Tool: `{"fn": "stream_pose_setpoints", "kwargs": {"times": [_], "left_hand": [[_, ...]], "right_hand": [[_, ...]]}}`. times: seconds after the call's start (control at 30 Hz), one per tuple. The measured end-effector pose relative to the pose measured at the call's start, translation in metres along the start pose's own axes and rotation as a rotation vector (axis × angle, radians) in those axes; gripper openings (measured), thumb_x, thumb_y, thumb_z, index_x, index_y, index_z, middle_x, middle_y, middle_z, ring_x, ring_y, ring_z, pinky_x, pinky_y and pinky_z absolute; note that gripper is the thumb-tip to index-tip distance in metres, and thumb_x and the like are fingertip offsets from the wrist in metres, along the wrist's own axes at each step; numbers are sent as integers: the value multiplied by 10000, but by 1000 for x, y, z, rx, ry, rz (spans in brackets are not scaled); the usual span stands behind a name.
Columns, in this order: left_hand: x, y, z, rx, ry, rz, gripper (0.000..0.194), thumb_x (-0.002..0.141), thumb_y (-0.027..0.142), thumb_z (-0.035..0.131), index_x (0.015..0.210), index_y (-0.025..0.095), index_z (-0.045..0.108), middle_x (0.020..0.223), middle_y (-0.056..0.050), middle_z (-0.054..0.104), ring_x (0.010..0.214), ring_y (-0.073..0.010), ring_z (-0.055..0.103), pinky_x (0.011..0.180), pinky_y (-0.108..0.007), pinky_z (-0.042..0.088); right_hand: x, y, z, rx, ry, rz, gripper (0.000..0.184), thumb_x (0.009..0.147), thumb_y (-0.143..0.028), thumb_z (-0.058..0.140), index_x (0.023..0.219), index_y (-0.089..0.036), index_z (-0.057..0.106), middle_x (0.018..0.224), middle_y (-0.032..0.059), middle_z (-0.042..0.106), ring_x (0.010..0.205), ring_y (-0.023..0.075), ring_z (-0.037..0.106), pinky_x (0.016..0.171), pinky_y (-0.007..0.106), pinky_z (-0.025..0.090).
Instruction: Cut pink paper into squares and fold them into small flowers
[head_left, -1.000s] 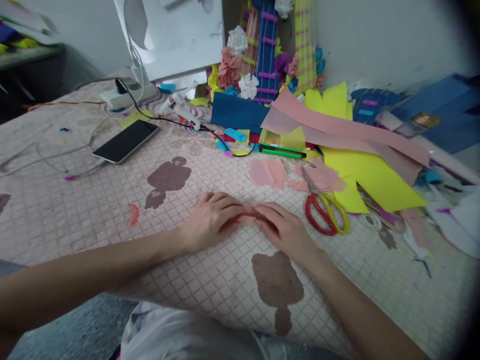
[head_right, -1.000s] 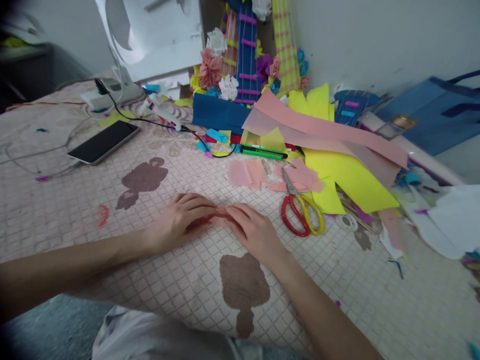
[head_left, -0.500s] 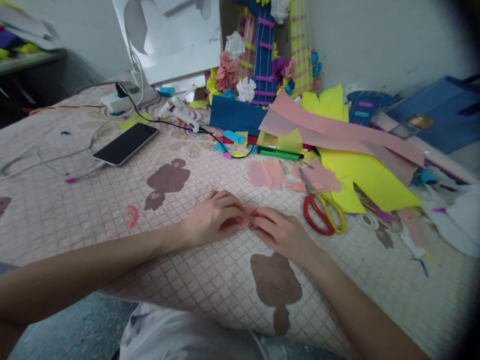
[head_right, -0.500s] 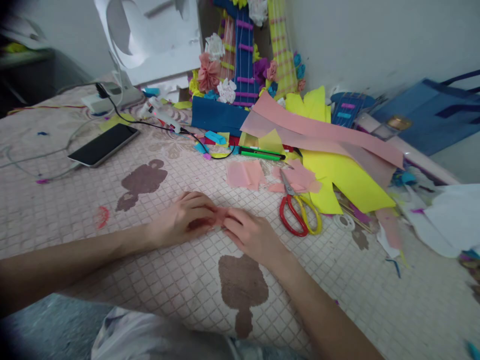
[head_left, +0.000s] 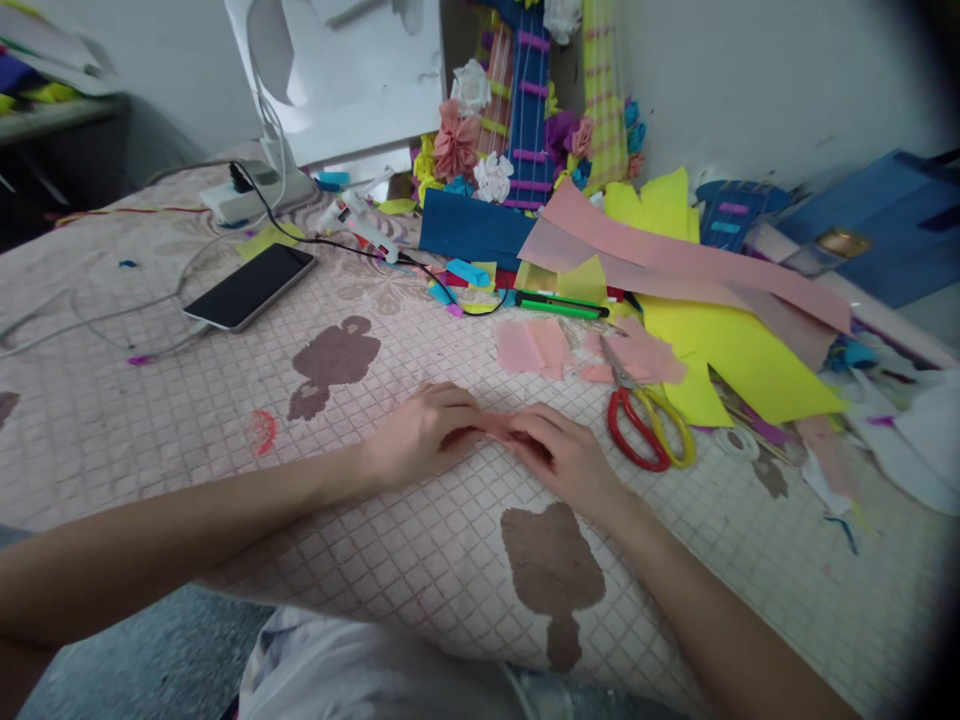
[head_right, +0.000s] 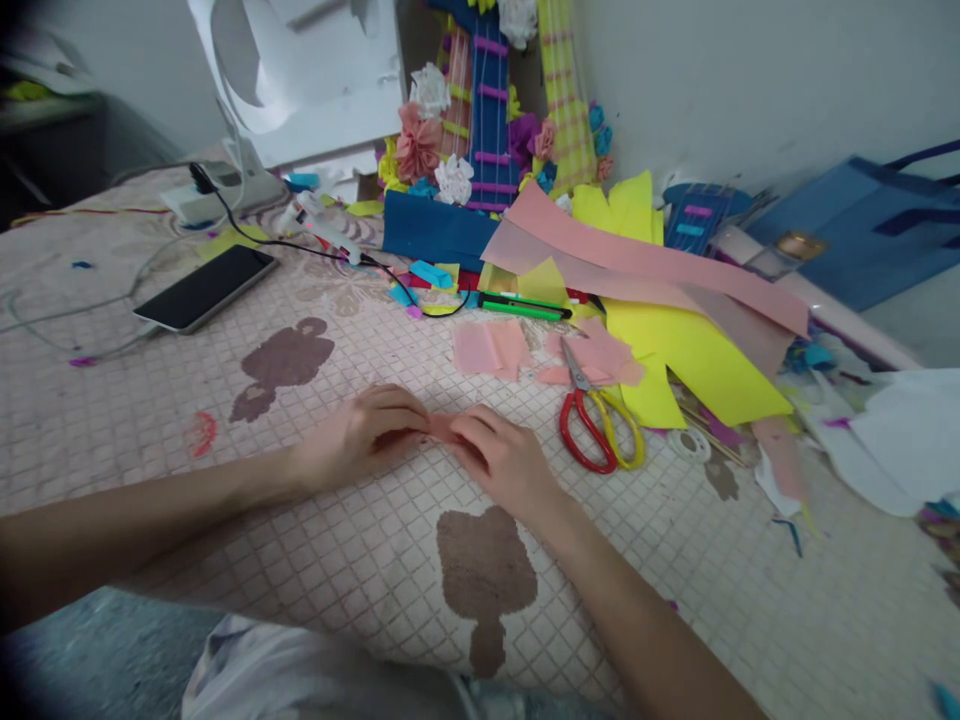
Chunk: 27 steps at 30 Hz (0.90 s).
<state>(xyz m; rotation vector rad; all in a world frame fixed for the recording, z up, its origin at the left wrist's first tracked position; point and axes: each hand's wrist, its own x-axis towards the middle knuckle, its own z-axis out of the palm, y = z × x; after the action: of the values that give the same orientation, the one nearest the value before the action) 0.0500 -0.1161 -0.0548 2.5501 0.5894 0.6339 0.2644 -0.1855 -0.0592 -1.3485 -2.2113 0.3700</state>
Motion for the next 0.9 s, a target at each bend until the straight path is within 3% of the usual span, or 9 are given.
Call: {"fn": "stream_pose_setpoints", "kwargs": {"times": [0.13, 0.37, 0.9], "left_hand": [[4, 0, 1, -54, 42, -55, 178, 869, 155, 490, 884, 151, 667, 836, -56, 645, 818, -160, 582, 762, -304, 466], [6, -2, 3, -16, 94, -135, 184, 861, 189, 511, 726, 129, 621, 716, -43, 593, 704, -139, 539, 647, -261, 433], [11, -8, 5, 160, 98, -190, 131, 853, 198, 530, 746, 128, 560, 806, -57, 566, 804, -176, 499, 704, -298, 429]], "right_hand": [[2, -2, -3, 24, -64, 19, 119, 893, -253, 522, 989, -216, 582, 1000, 48, 614, 881, 158, 600, 735, 270, 489], [9, 0, -3, 48, -17, 159, 111, 896, -187, 484, 902, -209, 593, 864, 28, 610, 805, 159, 586, 701, 275, 450], [21, 7, 5, -111, 21, 225, 91, 848, -175, 522, 769, -209, 494, 773, 7, 571, 729, 163, 546, 639, 275, 384]]}}
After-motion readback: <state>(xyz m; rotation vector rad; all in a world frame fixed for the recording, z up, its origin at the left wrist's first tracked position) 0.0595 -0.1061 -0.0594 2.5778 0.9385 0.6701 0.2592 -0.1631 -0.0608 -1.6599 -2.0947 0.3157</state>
